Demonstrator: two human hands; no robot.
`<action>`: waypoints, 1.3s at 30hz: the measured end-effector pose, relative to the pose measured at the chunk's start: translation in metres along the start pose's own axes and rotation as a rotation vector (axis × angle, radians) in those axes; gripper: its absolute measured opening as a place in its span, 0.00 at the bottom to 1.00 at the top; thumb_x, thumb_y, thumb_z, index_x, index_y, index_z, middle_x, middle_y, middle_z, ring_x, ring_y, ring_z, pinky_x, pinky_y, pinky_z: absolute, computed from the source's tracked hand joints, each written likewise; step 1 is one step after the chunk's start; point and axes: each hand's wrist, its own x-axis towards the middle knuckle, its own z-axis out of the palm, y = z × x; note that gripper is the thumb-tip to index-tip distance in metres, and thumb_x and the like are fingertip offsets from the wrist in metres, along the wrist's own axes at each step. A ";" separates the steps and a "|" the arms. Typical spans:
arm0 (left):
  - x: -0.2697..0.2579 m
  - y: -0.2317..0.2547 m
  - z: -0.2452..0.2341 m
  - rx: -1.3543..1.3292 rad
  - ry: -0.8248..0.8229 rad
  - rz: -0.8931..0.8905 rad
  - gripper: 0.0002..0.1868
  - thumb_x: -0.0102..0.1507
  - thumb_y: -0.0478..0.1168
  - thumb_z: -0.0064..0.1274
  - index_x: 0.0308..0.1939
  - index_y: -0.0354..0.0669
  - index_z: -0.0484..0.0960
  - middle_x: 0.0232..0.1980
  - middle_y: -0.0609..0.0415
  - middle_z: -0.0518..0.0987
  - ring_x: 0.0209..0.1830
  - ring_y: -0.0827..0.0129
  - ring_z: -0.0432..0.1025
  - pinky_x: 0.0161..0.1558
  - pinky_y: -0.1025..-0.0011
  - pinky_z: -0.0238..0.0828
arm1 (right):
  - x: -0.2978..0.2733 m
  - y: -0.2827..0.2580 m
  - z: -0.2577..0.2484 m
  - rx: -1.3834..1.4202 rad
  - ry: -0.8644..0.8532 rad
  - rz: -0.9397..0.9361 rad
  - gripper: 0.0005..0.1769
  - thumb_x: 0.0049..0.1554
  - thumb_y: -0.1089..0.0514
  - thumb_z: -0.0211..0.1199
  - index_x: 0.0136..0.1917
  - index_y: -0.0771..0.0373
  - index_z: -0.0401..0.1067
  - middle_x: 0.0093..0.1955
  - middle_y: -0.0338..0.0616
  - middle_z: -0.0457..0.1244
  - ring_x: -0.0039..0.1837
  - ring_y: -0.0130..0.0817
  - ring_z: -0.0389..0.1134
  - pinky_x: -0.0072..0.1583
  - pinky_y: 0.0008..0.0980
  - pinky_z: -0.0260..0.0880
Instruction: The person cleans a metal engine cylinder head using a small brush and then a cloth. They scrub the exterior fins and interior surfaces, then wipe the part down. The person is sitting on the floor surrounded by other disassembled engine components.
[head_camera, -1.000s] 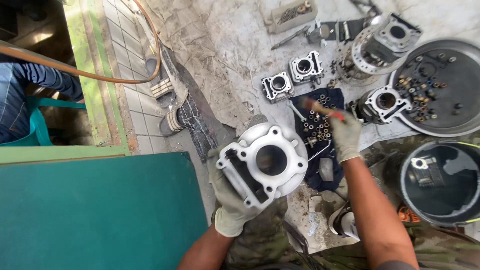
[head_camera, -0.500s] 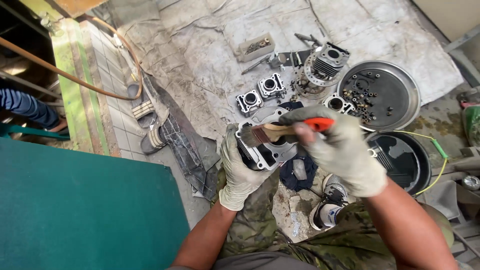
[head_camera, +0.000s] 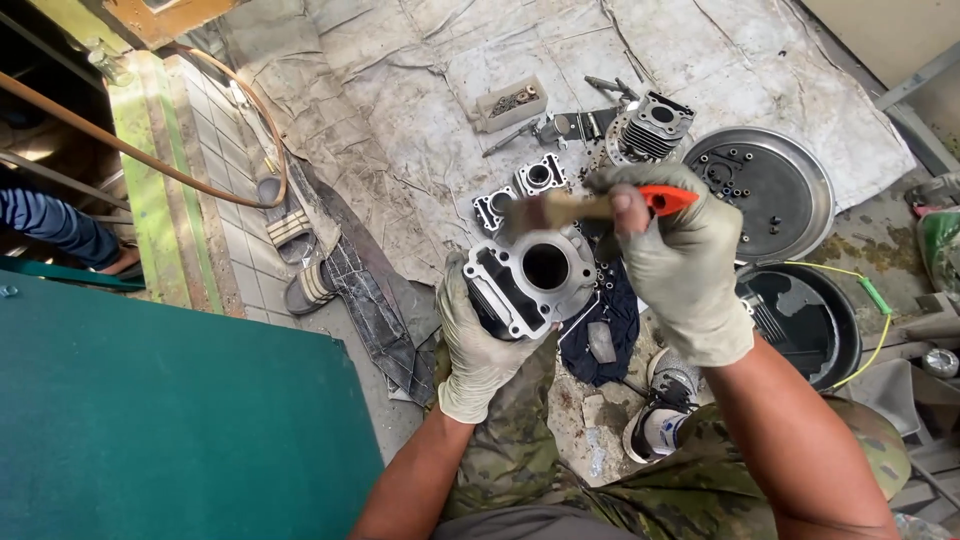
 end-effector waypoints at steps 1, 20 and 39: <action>-0.004 -0.004 0.001 0.014 0.001 0.001 0.66 0.38 0.58 0.79 0.70 0.28 0.62 0.65 0.28 0.67 0.66 0.31 0.65 0.68 0.41 0.59 | 0.001 -0.008 0.004 0.158 0.001 0.091 0.05 0.64 0.64 0.59 0.48 0.69 0.74 0.34 0.48 0.67 0.31 0.30 0.68 0.39 0.29 0.71; -0.014 -0.014 0.007 0.150 0.008 -0.012 0.72 0.42 0.66 0.75 0.76 0.34 0.52 0.75 0.36 0.63 0.75 0.40 0.63 0.75 0.48 0.64 | -0.011 -0.024 -0.023 0.097 -0.360 0.164 0.17 0.63 0.54 0.54 0.46 0.72 0.74 0.33 0.45 0.67 0.26 0.24 0.60 0.26 0.23 0.60; -0.008 -0.007 -0.006 -0.009 0.000 -0.031 0.61 0.42 0.59 0.78 0.66 0.28 0.63 0.60 0.31 0.69 0.62 0.40 0.69 0.67 0.44 0.61 | -0.099 0.049 -0.043 0.119 0.002 0.067 0.04 0.56 0.66 0.63 0.40 0.64 0.77 0.29 0.44 0.67 0.27 0.30 0.65 0.33 0.28 0.67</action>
